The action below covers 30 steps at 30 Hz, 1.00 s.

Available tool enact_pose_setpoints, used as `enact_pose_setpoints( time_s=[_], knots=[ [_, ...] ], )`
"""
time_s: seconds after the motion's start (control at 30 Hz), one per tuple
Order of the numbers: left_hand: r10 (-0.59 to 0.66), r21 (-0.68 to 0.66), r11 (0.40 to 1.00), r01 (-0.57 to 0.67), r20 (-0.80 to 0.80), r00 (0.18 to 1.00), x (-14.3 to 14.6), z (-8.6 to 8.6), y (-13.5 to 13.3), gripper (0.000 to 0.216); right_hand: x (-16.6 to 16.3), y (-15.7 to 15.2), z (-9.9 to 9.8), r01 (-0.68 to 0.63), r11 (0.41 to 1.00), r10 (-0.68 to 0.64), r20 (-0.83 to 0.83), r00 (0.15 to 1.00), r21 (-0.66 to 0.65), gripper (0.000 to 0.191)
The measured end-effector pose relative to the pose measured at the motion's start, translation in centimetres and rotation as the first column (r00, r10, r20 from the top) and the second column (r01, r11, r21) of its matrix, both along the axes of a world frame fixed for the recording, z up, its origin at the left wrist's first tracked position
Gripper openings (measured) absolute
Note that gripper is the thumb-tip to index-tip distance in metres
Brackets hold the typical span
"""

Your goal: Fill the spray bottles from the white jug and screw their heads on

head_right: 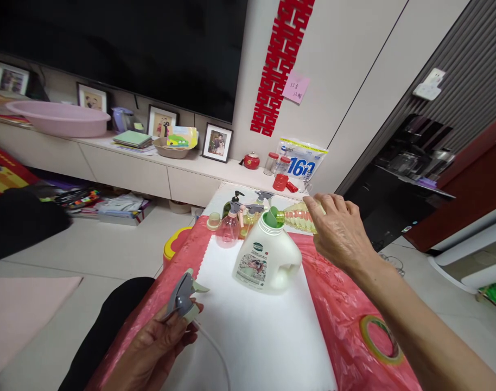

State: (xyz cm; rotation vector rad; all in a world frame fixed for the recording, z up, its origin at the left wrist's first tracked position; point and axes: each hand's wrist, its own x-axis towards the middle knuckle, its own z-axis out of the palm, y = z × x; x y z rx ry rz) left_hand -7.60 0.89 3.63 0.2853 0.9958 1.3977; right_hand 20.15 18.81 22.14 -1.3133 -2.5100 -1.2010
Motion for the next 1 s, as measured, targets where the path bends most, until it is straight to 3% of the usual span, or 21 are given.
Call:
enact_pose_setpoints(
  time_s=[0.73,1.0],
  knots=[
    [0.064,-0.023,0.998,-0.064,-0.009,0.998,0.8,-0.1,0.0,0.054,-1.8,0.0,2.3,-0.129,0.982,0.105,0.169,0.980,0.137,0.060],
    [0.078,-0.019,0.997,-0.078,0.000,0.997,0.6,0.0,0.0,0.054,-2.8,-0.2,3.3,-0.153,0.981,0.122,0.241,0.963,0.115,0.048]
  ],
)
